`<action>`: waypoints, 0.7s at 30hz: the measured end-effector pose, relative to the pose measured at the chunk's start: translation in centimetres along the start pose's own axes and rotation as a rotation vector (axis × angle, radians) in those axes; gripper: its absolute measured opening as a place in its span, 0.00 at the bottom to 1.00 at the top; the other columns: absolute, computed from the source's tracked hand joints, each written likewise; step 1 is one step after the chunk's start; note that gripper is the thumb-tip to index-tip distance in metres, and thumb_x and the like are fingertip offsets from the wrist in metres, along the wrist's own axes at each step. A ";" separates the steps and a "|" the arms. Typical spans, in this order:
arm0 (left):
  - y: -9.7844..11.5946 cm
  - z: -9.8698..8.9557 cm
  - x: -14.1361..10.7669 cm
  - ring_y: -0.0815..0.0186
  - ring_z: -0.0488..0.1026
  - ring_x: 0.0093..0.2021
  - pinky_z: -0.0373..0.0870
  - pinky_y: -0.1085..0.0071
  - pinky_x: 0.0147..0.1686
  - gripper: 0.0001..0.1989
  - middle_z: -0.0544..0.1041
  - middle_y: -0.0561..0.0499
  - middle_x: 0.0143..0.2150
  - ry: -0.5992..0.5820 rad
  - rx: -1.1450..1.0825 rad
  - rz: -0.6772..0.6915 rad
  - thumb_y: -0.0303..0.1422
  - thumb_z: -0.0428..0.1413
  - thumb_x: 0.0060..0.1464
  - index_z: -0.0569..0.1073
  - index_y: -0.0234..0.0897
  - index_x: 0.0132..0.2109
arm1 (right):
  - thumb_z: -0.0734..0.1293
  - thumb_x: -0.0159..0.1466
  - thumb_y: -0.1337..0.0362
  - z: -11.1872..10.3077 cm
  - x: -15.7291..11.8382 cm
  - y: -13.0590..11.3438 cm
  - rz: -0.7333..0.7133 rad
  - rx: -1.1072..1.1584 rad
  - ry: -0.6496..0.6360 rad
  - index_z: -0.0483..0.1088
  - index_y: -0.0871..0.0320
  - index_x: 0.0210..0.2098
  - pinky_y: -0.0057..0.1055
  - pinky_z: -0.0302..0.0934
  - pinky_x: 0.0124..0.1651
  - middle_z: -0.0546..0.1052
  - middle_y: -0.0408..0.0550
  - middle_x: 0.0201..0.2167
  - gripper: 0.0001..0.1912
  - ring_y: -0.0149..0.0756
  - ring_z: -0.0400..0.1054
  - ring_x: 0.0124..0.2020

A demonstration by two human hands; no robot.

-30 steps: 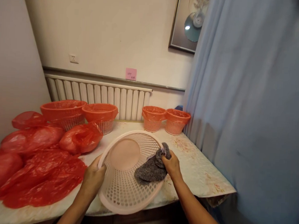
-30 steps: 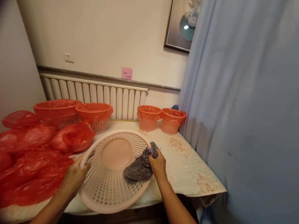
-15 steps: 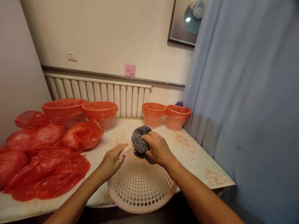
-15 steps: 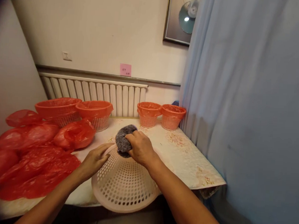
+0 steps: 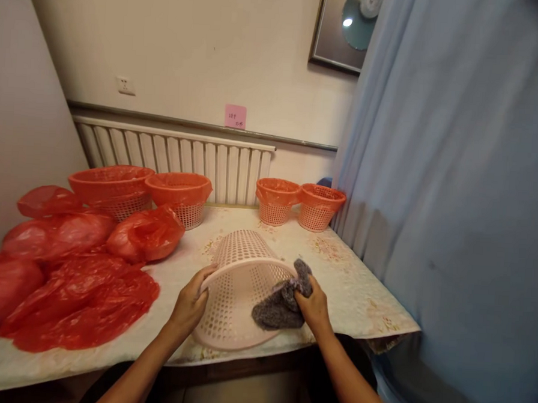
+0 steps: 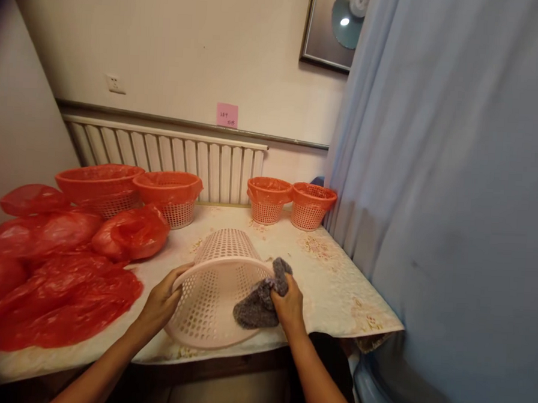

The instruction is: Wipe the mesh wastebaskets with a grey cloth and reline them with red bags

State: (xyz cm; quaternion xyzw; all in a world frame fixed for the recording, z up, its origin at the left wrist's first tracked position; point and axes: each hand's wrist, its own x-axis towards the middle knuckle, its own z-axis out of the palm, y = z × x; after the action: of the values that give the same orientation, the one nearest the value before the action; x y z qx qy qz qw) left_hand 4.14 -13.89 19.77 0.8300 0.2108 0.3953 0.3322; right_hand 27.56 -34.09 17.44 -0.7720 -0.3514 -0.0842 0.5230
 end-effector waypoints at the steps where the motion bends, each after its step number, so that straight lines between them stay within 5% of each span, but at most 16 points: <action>1: -0.3 0.1 -0.2 0.59 0.69 0.57 0.62 0.61 0.59 0.25 0.73 0.42 0.55 0.012 -0.002 -0.020 0.28 0.45 0.47 0.68 0.32 0.54 | 0.63 0.53 0.60 0.6 -1.0 1.1 0.071 0.033 0.021 0.70 0.60 0.43 0.38 0.63 0.47 0.77 0.52 0.39 0.19 0.44 0.70 0.42; 7: -1.5 -0.7 -1.2 0.56 0.68 0.57 0.61 0.56 0.59 0.24 0.72 0.42 0.55 0.065 0.073 -0.141 0.31 0.45 0.50 0.65 0.34 0.55 | 0.62 0.52 0.58 2.7 -4.1 2.5 0.180 0.168 0.073 0.73 0.60 0.40 0.35 0.65 0.46 0.78 0.50 0.36 0.19 0.42 0.71 0.40; 13: 0.9 -0.1 -5.7 0.49 0.58 0.61 0.55 0.50 0.61 0.21 0.65 0.36 0.56 0.551 0.352 -0.024 0.36 0.51 0.54 0.65 0.32 0.54 | 0.64 0.52 0.58 3.7 -4.3 0.9 0.115 0.086 0.162 0.72 0.61 0.44 0.42 0.61 0.55 0.76 0.57 0.44 0.23 0.49 0.69 0.48; 14: 1.7 0.5 -6.7 0.50 0.62 0.59 0.58 0.51 0.60 0.18 0.67 0.38 0.51 0.546 0.317 0.007 0.35 0.52 0.55 0.67 0.34 0.51 | 0.64 0.52 0.58 4.0 -4.6 0.5 0.095 0.074 0.178 0.71 0.62 0.45 0.44 0.60 0.55 0.76 0.58 0.44 0.23 0.49 0.69 0.49; 16: 3.1 1.8 -7.8 0.53 0.68 0.52 0.63 0.54 0.56 0.11 0.72 0.41 0.44 0.334 0.149 0.025 0.36 0.51 0.56 0.70 0.38 0.45 | 0.64 0.53 0.60 4.5 -5.4 -0.5 0.037 0.054 0.197 0.71 0.61 0.45 0.45 0.61 0.54 0.76 0.58 0.43 0.21 0.49 0.69 0.48; 18: 4.2 3.1 -7.7 0.55 0.70 0.51 0.65 0.56 0.54 0.15 0.74 0.41 0.48 0.084 -0.066 -0.134 0.40 0.50 0.58 0.70 0.37 0.48 | 0.64 0.54 0.63 4.8 -6.5 -1.7 -0.048 0.041 0.194 0.69 0.60 0.46 0.45 0.62 0.53 0.75 0.57 0.43 0.20 0.49 0.68 0.47; 21: 5.7 4.2 -5.4 0.55 0.71 0.54 0.66 0.58 0.54 0.25 0.74 0.39 0.52 0.014 -0.397 -0.363 0.45 0.48 0.58 0.65 0.33 0.55 | 0.63 0.54 0.68 4.9 -8.2 -3.2 -0.194 0.036 0.131 0.66 0.57 0.51 0.45 0.63 0.52 0.72 0.56 0.45 0.23 0.48 0.67 0.49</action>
State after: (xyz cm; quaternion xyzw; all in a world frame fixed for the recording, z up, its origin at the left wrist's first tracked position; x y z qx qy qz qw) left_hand 4.77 -22.74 19.09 0.6947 0.2767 0.3685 0.5524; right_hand 18.29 -32.92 13.64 -0.7175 -0.3910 -0.1784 0.5482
